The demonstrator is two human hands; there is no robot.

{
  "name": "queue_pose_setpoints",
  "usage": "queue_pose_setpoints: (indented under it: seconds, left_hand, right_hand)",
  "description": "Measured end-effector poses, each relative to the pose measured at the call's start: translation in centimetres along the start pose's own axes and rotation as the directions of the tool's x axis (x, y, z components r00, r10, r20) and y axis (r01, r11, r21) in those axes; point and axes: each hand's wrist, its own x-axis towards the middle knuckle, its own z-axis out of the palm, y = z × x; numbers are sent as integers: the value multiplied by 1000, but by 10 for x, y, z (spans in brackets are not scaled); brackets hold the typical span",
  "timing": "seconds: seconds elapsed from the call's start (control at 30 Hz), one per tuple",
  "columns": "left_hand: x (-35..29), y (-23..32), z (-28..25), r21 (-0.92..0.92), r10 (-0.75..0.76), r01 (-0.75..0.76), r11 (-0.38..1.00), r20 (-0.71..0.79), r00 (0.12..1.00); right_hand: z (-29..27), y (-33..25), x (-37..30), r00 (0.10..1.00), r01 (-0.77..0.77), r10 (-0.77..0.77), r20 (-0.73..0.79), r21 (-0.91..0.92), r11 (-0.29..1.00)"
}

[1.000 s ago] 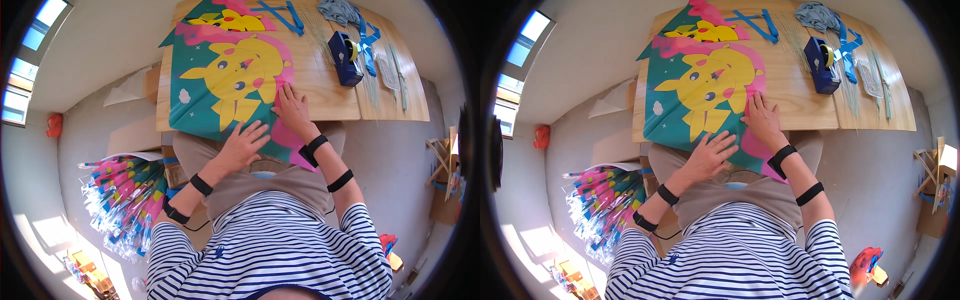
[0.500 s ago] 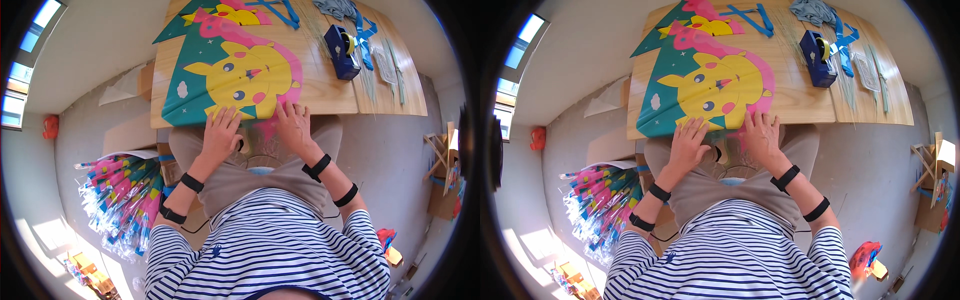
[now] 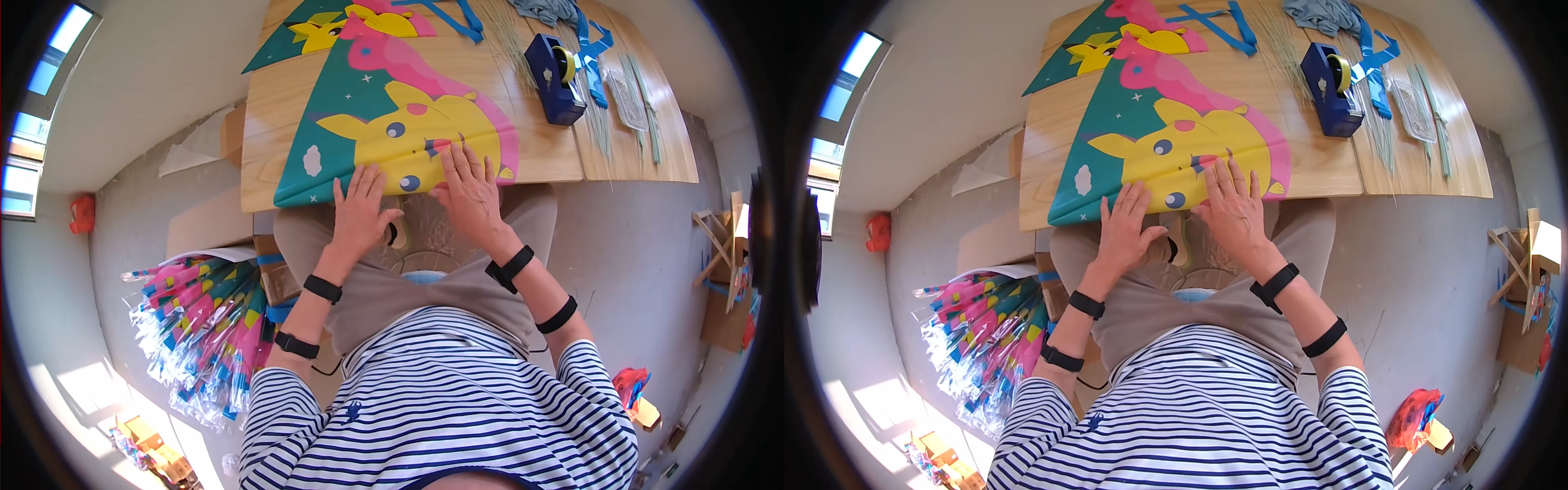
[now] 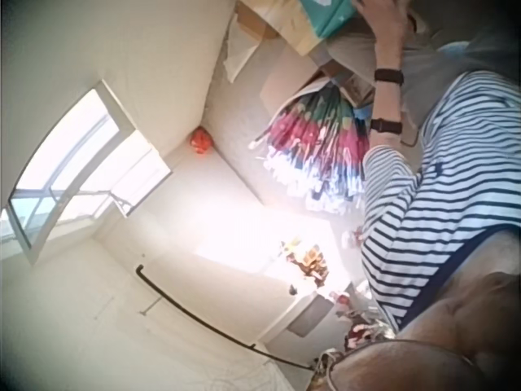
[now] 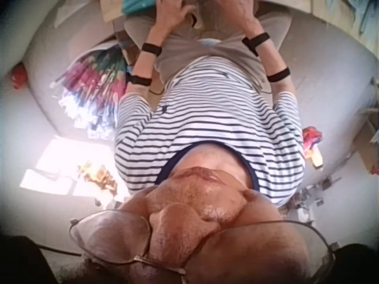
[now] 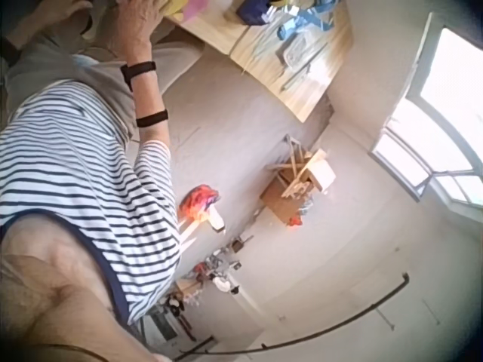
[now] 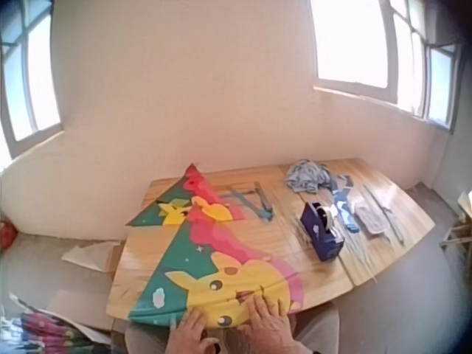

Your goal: Assembling a Pikachu-themed kite by folding and attaching plastic components.

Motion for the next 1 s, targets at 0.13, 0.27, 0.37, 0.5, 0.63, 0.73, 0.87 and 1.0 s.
queue_pose_setpoints:
  seconds: [0.13,0.27,0.37,0.5,0.63,0.73,0.87,1.0]
  left_hand:
    - [-3,-10,-5,-55,-12,12,998,1,1000]
    - [-9,-16,-6,-78,18,-17,997,9,1000]
    - [-6,-6,-3,-85,62,-64,994,-29,998]
    - [-4,-6,3,-80,79,-82,993,-49,996]
    - [-5,-8,3,-45,84,-86,995,-52,995]
    - [-8,-13,-1,-41,78,-81,996,-60,995]
    - [-13,-38,-16,-33,-16,14,999,-52,999]
    - [-30,-75,-30,-46,-50,48,998,-50,998]
  right_hand:
    - [16,6,-25,987,-46,45,157,8,999]
    - [6,-8,-38,990,-27,25,141,14,1000]
    - [7,-19,-16,994,95,-98,47,49,994]
    - [25,-44,6,970,236,-239,38,69,969]
    - [36,-48,12,964,246,-251,92,59,967]
    - [38,-47,9,962,254,-256,98,32,967]
    - [36,-50,11,962,237,-241,128,46,970]
    - [30,-49,10,956,226,-230,182,42,973]
